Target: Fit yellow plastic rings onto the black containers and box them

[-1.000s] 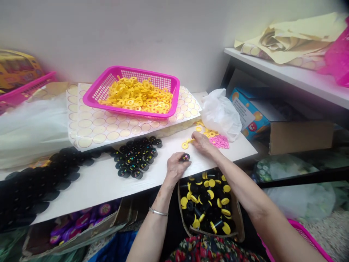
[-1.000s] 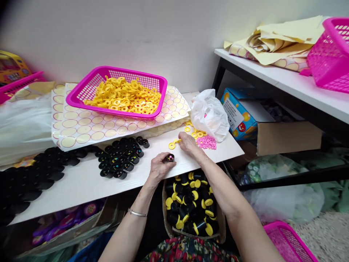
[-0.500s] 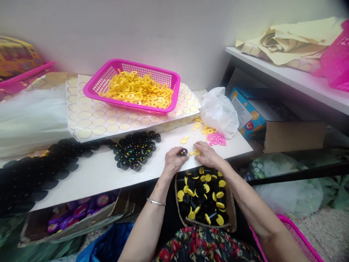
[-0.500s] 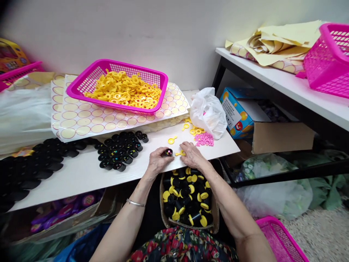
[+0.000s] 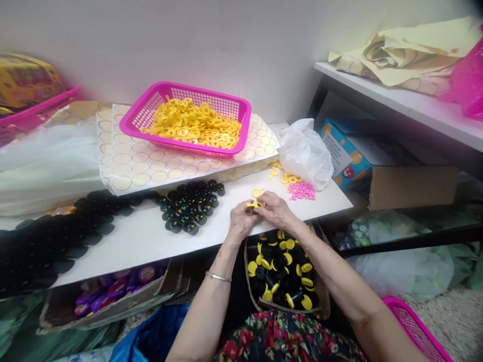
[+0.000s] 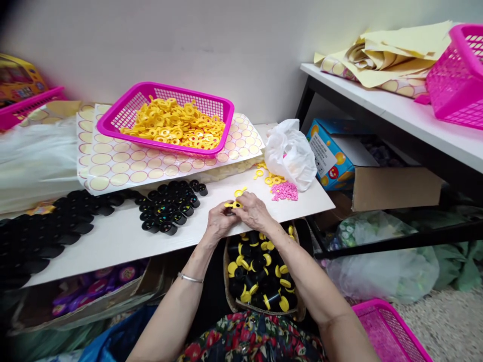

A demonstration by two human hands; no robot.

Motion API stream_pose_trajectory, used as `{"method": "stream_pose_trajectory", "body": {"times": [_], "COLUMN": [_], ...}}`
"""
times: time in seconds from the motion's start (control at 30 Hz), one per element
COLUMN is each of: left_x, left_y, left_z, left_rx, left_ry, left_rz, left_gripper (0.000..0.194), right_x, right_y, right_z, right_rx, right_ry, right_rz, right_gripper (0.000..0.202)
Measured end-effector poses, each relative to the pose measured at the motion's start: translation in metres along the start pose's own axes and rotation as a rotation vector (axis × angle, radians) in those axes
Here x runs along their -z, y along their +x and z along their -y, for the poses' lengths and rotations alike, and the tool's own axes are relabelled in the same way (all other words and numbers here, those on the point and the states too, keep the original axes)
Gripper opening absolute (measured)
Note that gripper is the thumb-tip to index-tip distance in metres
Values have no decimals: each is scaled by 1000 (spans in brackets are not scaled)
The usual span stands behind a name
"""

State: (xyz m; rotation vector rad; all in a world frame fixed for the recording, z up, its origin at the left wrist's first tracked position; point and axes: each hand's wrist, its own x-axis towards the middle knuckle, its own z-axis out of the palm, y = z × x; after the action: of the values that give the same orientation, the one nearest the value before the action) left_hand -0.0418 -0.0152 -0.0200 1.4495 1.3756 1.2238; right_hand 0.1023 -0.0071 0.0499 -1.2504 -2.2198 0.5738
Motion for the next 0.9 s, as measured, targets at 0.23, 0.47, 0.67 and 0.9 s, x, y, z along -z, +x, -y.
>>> {"method": "stream_pose_trajectory", "body": {"times": [0.23, 0.47, 0.67, 0.9], "left_x": [13, 17, 3, 3], "left_y": [-1, 5, 7, 4], "left_z": [0, -20, -30, -29], "left_rx": [18, 203, 251, 172], "left_ry": [-97, -388, -272, -119], "left_rz": [-22, -83, -69, -102], "left_gripper": [47, 29, 31, 32], "right_x": [-4, -4, -15, -34], "right_y": [3, 11, 9, 5], "right_z": [8, 15, 6, 6], "right_rx": [-21, -58, -213, -626], "right_ry": [-81, -119, 344, 944], "right_rz": [69, 108, -59, -199], "right_gripper": [8, 9, 10, 30]}}
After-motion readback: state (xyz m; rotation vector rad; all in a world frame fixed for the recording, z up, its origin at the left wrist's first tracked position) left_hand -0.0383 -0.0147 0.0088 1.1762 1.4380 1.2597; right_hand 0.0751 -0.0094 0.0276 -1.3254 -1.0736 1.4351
